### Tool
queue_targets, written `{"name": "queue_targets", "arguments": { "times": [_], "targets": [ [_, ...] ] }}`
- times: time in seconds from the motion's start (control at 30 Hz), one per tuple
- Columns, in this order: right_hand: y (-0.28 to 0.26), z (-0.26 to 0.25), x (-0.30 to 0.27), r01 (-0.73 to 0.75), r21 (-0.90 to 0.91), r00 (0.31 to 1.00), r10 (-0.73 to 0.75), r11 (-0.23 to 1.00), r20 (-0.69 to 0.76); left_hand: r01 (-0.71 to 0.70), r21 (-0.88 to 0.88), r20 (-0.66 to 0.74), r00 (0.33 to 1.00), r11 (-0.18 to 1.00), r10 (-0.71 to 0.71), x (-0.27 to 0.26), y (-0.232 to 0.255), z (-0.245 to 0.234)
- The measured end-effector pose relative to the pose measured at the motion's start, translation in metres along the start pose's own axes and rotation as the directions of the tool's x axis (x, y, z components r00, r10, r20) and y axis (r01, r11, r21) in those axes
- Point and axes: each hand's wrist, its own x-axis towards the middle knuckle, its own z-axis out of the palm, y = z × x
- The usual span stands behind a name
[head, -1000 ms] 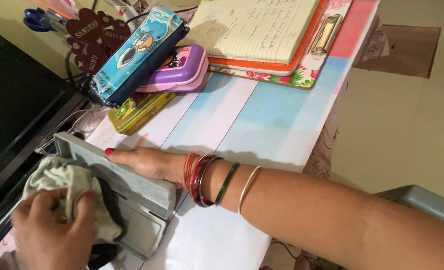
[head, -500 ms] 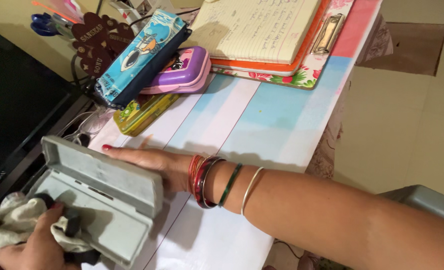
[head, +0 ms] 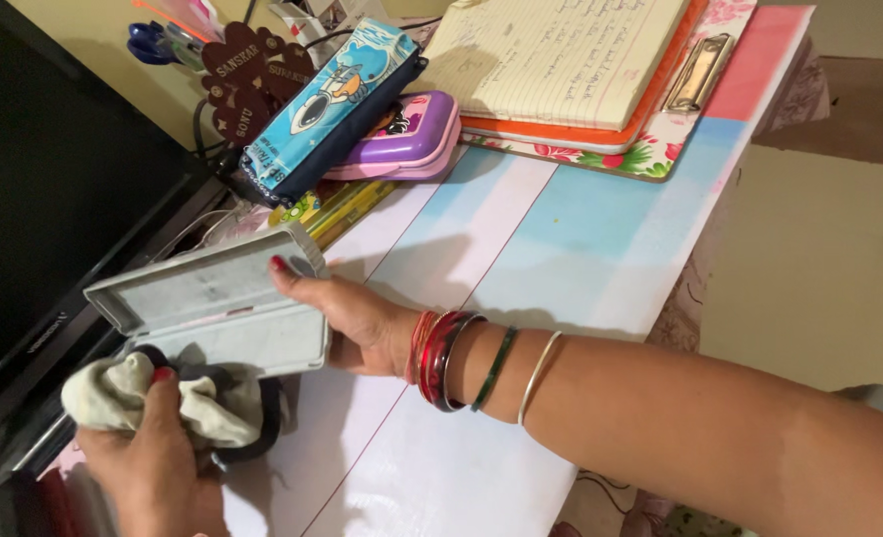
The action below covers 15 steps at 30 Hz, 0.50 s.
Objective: The person organizes stationery items on a cluttered desk. They open a purple pencil case, place pens and a pencil sharpener inside, and close it. They then open a blue pouch, place a cloth, tape, and other small items inside, and close it. Finally, they wipe a small metal box with a cloth.
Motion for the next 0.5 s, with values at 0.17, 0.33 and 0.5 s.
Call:
{"name": "queue_targets", "arguments": {
  "times": [0.17, 0.33, 0.5],
  "targets": [
    [0.003, -0.003, 0.006, 0.051, -0.005, 0.985, -0.051, 0.999, -0.166, -0.296, 0.613, -0.114, 0.884, 0.732, 0.453, -0.024, 0.046, -0.001],
    [0.007, -0.005, 0.009, 0.071, -0.147, 0.956, -0.109, 0.987, -0.271, -0.481, 0.727, 0.071, 0.762, 0.489, 0.644, -0.050, 0.080, -0.022],
    [0.012, -0.011, 0.011, 0.095, 0.032, 0.982, -0.088, 0.995, -0.170, -0.658, 0.709, 0.374, 0.656, 0.255, 0.655, -0.043, 0.044, 0.023]
  ]
}}
